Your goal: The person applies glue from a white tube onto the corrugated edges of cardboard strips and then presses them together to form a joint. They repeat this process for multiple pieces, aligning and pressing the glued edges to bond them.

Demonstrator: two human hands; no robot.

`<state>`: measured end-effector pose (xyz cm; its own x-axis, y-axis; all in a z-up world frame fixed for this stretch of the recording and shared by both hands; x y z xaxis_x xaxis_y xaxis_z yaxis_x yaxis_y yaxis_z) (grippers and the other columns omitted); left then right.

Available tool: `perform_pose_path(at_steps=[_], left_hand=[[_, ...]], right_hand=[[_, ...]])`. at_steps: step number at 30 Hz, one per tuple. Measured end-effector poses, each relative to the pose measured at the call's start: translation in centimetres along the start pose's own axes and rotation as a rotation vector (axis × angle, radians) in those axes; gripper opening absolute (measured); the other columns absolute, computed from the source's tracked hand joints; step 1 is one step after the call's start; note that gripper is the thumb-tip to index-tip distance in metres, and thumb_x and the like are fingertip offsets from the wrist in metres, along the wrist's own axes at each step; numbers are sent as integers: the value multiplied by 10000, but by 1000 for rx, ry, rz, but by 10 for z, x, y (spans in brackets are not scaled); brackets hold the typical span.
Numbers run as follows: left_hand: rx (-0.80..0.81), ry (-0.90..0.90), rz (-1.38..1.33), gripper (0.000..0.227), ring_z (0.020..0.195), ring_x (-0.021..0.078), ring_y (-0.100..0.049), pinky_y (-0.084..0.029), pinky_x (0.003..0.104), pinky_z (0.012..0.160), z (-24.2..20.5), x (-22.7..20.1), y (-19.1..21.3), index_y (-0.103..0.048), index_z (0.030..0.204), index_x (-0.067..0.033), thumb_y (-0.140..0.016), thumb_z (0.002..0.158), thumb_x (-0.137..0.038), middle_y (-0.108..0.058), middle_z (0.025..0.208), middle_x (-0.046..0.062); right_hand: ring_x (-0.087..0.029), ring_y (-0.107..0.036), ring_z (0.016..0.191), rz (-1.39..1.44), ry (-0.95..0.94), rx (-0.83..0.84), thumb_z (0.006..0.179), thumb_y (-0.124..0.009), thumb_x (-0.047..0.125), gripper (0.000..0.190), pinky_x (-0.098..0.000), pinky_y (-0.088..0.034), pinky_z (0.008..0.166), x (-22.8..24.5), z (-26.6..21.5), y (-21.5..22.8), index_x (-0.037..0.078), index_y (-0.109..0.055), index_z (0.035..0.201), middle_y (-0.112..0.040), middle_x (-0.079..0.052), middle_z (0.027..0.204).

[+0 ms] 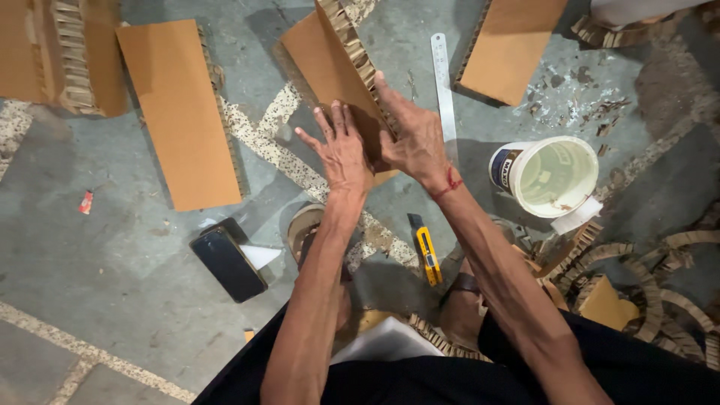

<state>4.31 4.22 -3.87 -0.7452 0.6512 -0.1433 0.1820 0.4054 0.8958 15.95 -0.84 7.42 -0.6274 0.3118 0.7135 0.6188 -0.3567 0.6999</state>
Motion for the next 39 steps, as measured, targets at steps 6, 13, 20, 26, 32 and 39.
perform_pose_path(at_steps=[6, 13, 20, 26, 32, 39], left_hand=[[118, 12, 23, 1190, 1544, 442, -140, 15, 799, 1131, -1, -1, 4, -219, 1589, 18, -854, 673, -402, -211, 1685, 138], [105, 1, -27, 1213, 1534, 477, -134, 37, 798, 1129, -2, -2, 11, -225, 1585, 24, -865, 673, -454, -210, 1681, 175], [112, -3, -42, 1239, 1523, 501, -124, 41, 800, 1119, -2, -2, 5, -208, 1576, 54, -870, 665, -464, -196, 1668, 207], [97, -11, -25, 1222, 1526, 496, -136, 36, 804, 1120, -2, -2, 8, -218, 1576, 53, -880, 672, -435, -210, 1671, 200], [126, 6, -56, 1235, 1529, 486, -128, 35, 800, 1128, -1, -2, 7, -215, 1575, 51, -886, 665, -446, -207, 1669, 196], [86, -1, -71, 1213, 1527, 490, -129, 34, 806, 1125, -1, -2, 6, -225, 1573, 48, -878, 683, -455, -218, 1660, 202]], right_hand=[[-415, -704, 1049, 3, 28, -12, 808, -704, 6, 866, -431, -601, 912, 1, -1, 2, 203, -399, 1594, -687, -187, 1308], [-387, -718, 1072, 40, 14, -38, 801, -698, -7, 901, -401, -613, 920, 1, -2, 5, 230, -366, 1605, -684, -163, 1327], [-383, -711, 1109, -24, 5, -20, 821, -726, 14, 892, -401, -608, 933, -4, -2, -2, 230, -361, 1605, -695, -161, 1302], [-378, -717, 1047, -12, -9, -16, 804, -728, 14, 880, -403, -614, 897, -3, -1, -1, 223, -384, 1587, -699, -157, 1296], [-374, -724, 1003, 18, -13, -13, 813, -705, -5, 864, -400, -617, 868, 0, 0, 2, 205, -386, 1588, -712, -131, 1269], [-368, -725, 1007, -15, 7, -33, 809, -721, 8, 885, -393, -621, 880, 0, 0, 0, 222, -378, 1595, -688, -138, 1286]])
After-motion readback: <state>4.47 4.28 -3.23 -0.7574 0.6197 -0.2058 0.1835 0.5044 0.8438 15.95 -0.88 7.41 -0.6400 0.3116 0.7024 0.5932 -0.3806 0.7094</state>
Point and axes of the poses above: each hand's wrist, its own z-axis towards the middle knuckle, its own y-axis out of the back of the hand, x = y × z, the point moved 7 cm from there along z, towards the middle knuckle
